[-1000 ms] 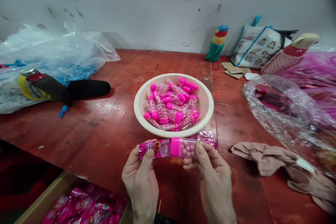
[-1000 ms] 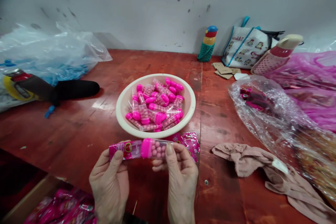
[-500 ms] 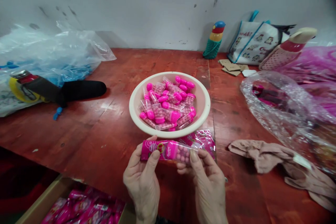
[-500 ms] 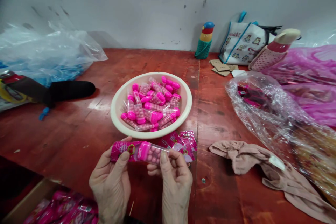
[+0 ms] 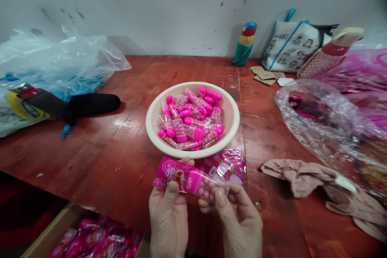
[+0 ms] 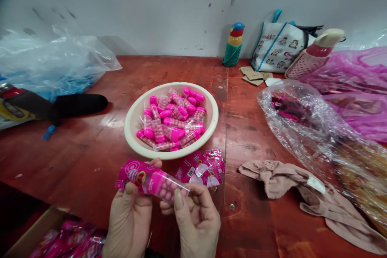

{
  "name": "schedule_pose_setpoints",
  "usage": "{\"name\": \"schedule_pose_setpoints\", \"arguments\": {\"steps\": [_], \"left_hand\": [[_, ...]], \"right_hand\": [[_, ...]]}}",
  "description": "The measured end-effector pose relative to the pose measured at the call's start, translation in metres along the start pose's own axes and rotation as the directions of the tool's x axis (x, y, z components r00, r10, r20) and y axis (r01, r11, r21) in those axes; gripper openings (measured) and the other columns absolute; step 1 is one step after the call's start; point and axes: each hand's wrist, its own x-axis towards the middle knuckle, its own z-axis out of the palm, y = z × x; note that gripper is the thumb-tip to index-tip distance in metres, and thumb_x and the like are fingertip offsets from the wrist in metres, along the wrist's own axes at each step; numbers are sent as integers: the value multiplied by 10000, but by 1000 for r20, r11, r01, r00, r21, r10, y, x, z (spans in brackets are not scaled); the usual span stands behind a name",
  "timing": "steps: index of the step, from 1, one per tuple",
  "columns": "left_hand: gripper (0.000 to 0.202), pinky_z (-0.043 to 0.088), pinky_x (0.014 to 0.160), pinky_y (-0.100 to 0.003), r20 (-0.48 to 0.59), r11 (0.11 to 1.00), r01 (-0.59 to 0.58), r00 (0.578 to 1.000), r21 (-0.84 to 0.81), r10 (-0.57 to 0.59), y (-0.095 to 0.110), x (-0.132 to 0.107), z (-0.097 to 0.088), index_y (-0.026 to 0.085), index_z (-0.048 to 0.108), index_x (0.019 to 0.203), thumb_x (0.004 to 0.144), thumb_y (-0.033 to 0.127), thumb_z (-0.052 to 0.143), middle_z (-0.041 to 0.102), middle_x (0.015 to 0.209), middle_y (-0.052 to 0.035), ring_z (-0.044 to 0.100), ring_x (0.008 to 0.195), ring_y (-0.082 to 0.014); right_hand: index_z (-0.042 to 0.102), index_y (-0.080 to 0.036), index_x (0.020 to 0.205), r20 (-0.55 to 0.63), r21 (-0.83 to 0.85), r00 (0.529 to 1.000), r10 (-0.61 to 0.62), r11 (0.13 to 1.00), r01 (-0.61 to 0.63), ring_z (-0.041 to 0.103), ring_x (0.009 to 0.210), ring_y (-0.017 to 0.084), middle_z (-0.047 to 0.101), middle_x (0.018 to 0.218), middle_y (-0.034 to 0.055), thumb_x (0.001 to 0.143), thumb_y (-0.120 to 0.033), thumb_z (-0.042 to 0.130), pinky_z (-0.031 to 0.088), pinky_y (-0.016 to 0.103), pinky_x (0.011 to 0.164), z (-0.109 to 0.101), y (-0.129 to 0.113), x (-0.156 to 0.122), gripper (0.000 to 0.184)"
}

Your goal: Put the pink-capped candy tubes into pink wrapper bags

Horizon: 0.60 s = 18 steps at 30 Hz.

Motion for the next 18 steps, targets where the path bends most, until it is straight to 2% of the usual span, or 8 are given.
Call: {"name": "schedule_pose_setpoints", "arguments": {"steps": [4,6,9,11,14,18], "left_hand": [[341,555,612,-333,31,977,209,977,33,-210,1,-6,0,115,706,885,615,313,772,721,844,-128,674,686,-236],[291,553,582,-309,15,966,257,966,35,-257,3,-7,1,125,714,849,620,296,770,724,805,-114,673,675,-227],[244,546,548,-268,7,968,251,968,16,-251,6,-5,0,149,717,772,591,295,789,728,775,-87,670,652,-202],[235,542,533,-248,12,976,219,976,13,-219,6,-4,-1,153,714,731,568,297,803,731,782,-80,668,642,-190],[297,535,496,-246,24,980,195,980,25,-196,3,-5,-3,147,717,737,525,328,821,734,805,-94,671,640,-205],[411,505,398,-242,17,963,260,965,71,-262,-4,-8,-5,153,715,839,516,389,812,720,953,-136,676,674,-241]], "right_hand": [[643,-188,758,-7,24,997,-79,997,79,671,538,123,708,691,-6,650,-256,768,563,192,536,1,7,-6,179],[649,-201,751,1,21,993,-117,993,117,682,608,114,699,726,-16,645,-236,770,562,171,598,1,11,-8,165],[655,-217,756,6,-10,986,-170,985,170,682,666,105,683,732,-34,651,-220,761,554,158,660,0,17,-12,150],[658,-218,764,10,-32,984,-180,983,181,677,629,100,681,713,-37,661,-225,751,555,157,636,0,19,-14,140],[652,-199,753,2,-40,991,-131,991,131,667,542,103,693,667,-27,656,-235,754,558,166,576,0,18,-14,145],[618,-164,703,-10,-23,999,-30,999,30,648,452,143,671,553,-12,628,-270,771,564,227,487,0,14,-12,201]]}}
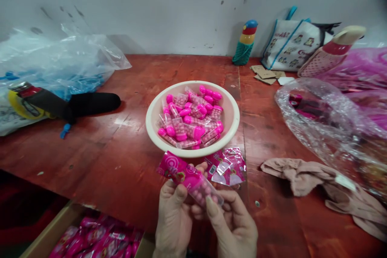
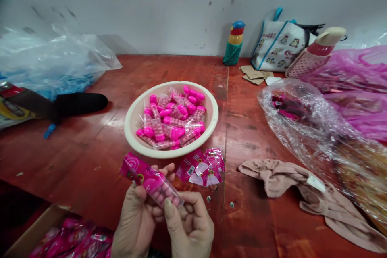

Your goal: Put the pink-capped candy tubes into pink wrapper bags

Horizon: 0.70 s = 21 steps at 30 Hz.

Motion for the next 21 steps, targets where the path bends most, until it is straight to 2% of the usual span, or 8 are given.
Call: {"name": "schedule_pose_setpoints", "arguments": {"steps": [3,7,9,12,17,21], "left_hand": [[453,446,341,-189,27,999,36,999,-19,-35,-2,0,0,191,700,922,524,377,813,701,1025,-145,678,754,-258],[476,469,411,-182,35,995,61,998,-74,-59,0,-1,4,179,673,975,588,442,762,702,1004,-172,668,846,-268],[460,467,418,-176,25,995,70,997,-66,-68,0,-3,6,165,666,963,596,427,762,716,951,-167,679,756,-234],[389,392,354,-125,29,995,96,995,-27,-95,-1,-5,8,149,657,955,620,312,768,730,851,-133,660,601,-161],[253,447,431,-153,46,988,155,987,0,-155,-3,-7,11,107,669,853,668,265,738,718,731,-116,657,612,-157],[240,436,422,-164,28,991,132,991,26,-133,-3,-11,14,103,685,847,686,277,725,719,751,-131,654,613,-164]], "right_hand": [[601,-160,678,1,19,999,38,999,-38,641,431,155,659,521,-6,612,-288,781,560,243,456,1,-1,2,231],[610,-159,680,10,-11,999,35,999,-35,644,434,166,661,516,2,612,-299,784,565,258,452,1,1,2,234],[614,-156,681,9,-34,1000,18,999,-18,648,437,172,666,522,8,615,-303,784,571,268,457,0,3,2,234],[627,-156,690,-7,-61,1000,-26,998,26,657,455,170,697,580,25,622,-287,781,579,269,479,0,5,-1,214],[648,-167,688,-87,-24,992,-87,996,85,670,486,141,725,643,25,617,-232,785,575,208,513,5,9,-4,168],[657,-170,690,-75,39,996,-52,998,56,681,534,138,725,646,19,609,-233,791,566,189,538,3,10,0,168]]}}
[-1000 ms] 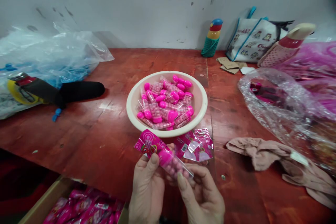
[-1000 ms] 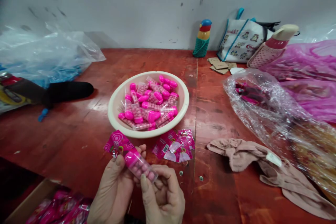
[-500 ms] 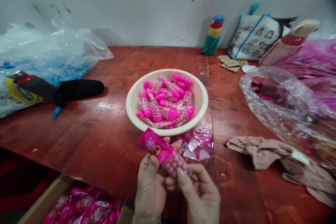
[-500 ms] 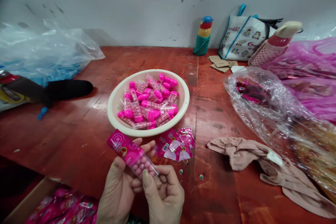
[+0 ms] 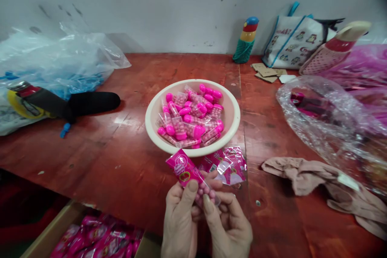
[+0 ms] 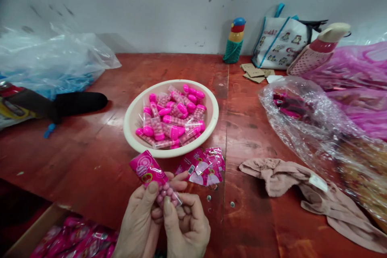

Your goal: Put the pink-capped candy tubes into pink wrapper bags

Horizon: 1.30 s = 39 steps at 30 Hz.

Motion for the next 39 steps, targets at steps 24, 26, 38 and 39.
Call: {"name": "schedule_pose_setpoints", "arguments": {"steps": [24,26,38,39], "left_hand": [[247,423,418,-187,-124,974,-226,966,9,226,-16,-8,0,139,727,821,705,354,691,721,798,-123,572,505,-122],[227,477,496,-222,-184,974,-221,957,42,225,-21,-8,-3,160,722,794,677,355,715,715,765,-96,622,598,-168],[371,208,281,-98,-26,999,-20,999,27,21,10,-2,-4,148,718,921,644,394,735,692,693,-117,312,324,4],[353,208,280,-90,-48,999,-30,998,42,32,9,-2,-3,145,716,930,663,375,725,695,703,-122,338,330,0]], "right_hand": [[629,-167,669,-11,32,986,165,986,-164,673,547,172,700,601,29,593,-292,793,570,257,551,-2,1,0,220],[629,-161,669,-50,14,989,138,990,-137,679,568,186,710,631,47,576,-302,802,574,274,568,-1,0,-1,242],[613,-169,664,102,75,970,219,971,-227,654,442,161,691,558,14,633,-273,768,560,244,463,0,5,-3,190],[619,-168,661,80,61,976,201,977,-206,665,471,159,694,567,15,623,-265,776,563,233,487,1,5,-4,188]]}}
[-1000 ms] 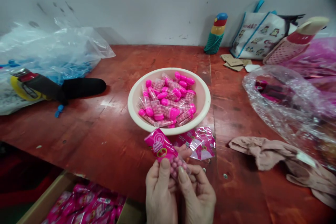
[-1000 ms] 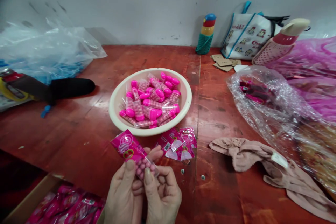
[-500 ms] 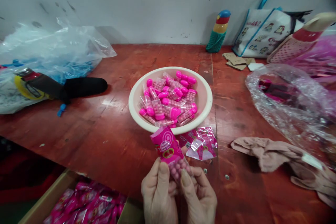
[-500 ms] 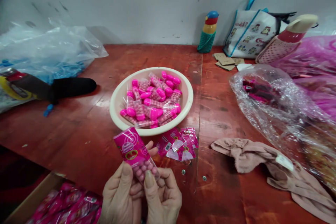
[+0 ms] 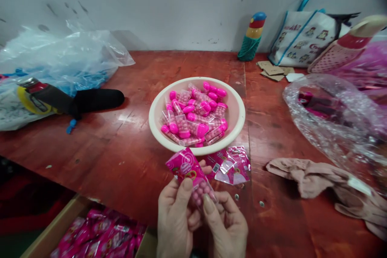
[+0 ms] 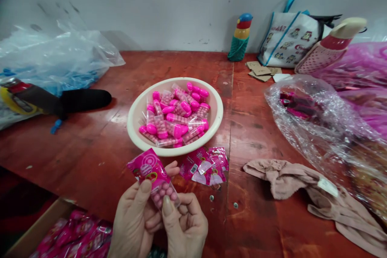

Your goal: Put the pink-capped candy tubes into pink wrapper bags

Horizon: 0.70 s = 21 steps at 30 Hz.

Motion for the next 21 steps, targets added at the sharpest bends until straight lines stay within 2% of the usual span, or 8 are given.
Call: {"name": "schedule_pose_setpoints", "arguments": {"steps": [3,5,9,11,13,15,19,21], "left_hand": [[328,274,305,-81,-22,998,-59,998,-16,59,-5,-2,0,137,717,925,657,327,738,704,776,-135,433,392,-22],[310,301,323,-84,-2,997,-57,998,-42,57,-7,-1,-3,135,718,917,655,298,745,706,815,-136,418,393,-9],[392,306,312,-100,78,997,-41,996,-64,46,-5,6,-10,128,703,960,644,356,744,703,838,-148,498,449,-60],[383,281,287,-110,84,998,-34,996,-46,38,-3,9,-12,137,684,1011,678,322,721,705,830,-143,509,439,-75],[353,250,275,-111,63,999,-27,998,-32,29,-2,9,-12,144,668,1044,712,259,694,709,812,-128,464,384,-49],[338,243,283,-106,49,999,-18,999,-26,19,-2,7,-11,142,665,1047,724,238,684,710,802,-118,432,361,-26],[276,286,320,-101,47,1000,4,999,-18,-3,-5,1,-10,148,691,986,720,225,691,715,853,-122,491,416,-37],[258,310,338,-102,48,999,6,999,-41,-4,-5,-1,-11,156,708,944,701,244,710,718,873,-126,521,454,-52]], "right_hand": [[639,-173,656,-48,-44,997,-68,997,66,673,511,144,703,594,12,615,-248,783,560,199,515,2,-2,-1,167],[644,-175,662,-38,-63,996,-86,995,83,666,491,137,703,597,9,623,-248,777,555,193,498,3,-6,0,157],[626,-164,674,16,-92,998,-65,994,66,648,437,147,679,534,6,644,-261,762,542,210,451,2,-8,3,170],[615,-159,678,50,-104,997,-55,993,60,627,390,146,671,517,6,654,-273,754,528,215,408,2,-5,2,182],[611,-156,681,63,-120,996,-62,990,70,617,373,145,676,528,11,658,-282,749,518,216,383,1,0,0,189],[616,-155,685,43,-145,995,-94,984,100,642,415,155,691,554,21,657,-286,749,538,221,416,0,3,-2,188],[636,-157,693,0,-179,986,-169,970,167,693,549,178,719,618,45,652,-280,755,571,228,540,-3,5,-3,176],[633,-158,698,30,-157,990,-139,977,142,680,507,166,716,609,39,658,-273,752,561,217,501,-5,2,0,170]]}}
